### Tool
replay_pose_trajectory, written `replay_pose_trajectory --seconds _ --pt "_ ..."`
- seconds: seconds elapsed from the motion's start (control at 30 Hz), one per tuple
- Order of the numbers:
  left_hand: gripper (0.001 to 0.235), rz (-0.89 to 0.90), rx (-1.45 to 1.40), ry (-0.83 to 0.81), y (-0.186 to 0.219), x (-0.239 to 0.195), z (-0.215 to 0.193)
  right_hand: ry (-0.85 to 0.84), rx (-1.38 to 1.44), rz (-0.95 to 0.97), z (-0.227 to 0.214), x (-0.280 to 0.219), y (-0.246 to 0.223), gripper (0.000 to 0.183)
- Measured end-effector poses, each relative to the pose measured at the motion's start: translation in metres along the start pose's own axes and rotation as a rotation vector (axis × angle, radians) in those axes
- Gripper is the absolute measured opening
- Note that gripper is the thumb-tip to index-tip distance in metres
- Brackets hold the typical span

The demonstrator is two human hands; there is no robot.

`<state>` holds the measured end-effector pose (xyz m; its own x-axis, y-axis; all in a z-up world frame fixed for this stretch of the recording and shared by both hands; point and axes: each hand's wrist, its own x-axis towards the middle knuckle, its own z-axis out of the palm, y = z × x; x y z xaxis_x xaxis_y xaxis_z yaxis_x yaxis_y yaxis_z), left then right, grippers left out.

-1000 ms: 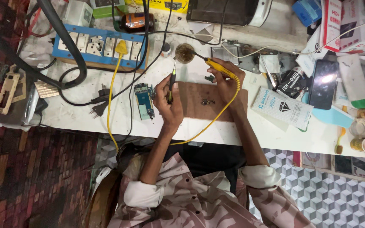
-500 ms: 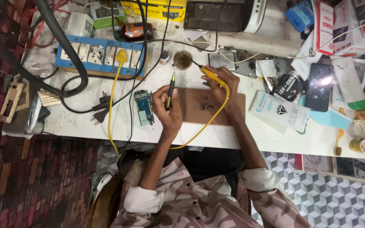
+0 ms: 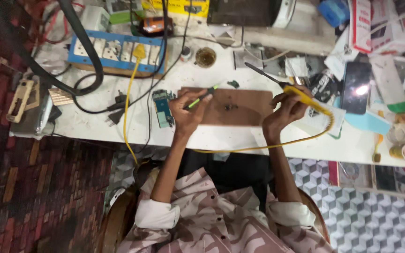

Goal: The person uses a soldering iron and a screwdriver to work on small electronic components placed on a wooden board. They repeatedly apply heat to the components and adjust their position while seated at a cluttered workbench.

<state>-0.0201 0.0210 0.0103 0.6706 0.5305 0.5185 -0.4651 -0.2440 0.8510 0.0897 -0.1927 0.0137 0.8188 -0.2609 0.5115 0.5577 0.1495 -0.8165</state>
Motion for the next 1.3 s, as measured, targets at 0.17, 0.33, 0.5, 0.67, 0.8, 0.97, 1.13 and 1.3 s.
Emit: replay_pose_trajectory --seconds 0.17,0.33,0.5,0.67,0.8,0.97,1.13,1.3 --pt "0.022 -0.229 0.079 -0.136 0.015 0.002 -0.005 0.157 0.12 0.198 -0.036 0.004 -0.003 0.038" --pt "0.022 -0.491 -0.33 -0.19 0.018 0.0 -0.003 0.237 0.075 0.372 -0.034 0.014 0.012 0.036" --pt "0.022 -0.408 -0.407 -0.182 0.004 -0.006 0.003 0.191 0.099 0.387 -0.022 0.013 0.025 0.042" --pt "0.032 -0.474 -0.461 -0.112 -0.015 0.008 0.006 0.205 0.105 0.402 -0.024 0.002 0.024 0.045" --pt "0.032 -0.438 -0.55 -0.065 -0.024 0.021 0.014 0.192 0.022 0.383 -0.023 -0.001 0.027 0.043" --pt "0.036 -0.415 -0.519 -0.016 -0.035 0.017 0.032 0.245 0.086 0.345 -0.027 -0.004 0.033 0.036" --pt "0.041 -0.41 -0.382 0.129 -0.052 0.004 0.049 0.189 -0.02 0.279 -0.031 -0.013 0.039 0.033" --pt "0.043 -0.413 -0.312 0.123 -0.059 -0.007 0.051 0.165 -0.083 0.274 -0.031 -0.013 0.032 0.035"
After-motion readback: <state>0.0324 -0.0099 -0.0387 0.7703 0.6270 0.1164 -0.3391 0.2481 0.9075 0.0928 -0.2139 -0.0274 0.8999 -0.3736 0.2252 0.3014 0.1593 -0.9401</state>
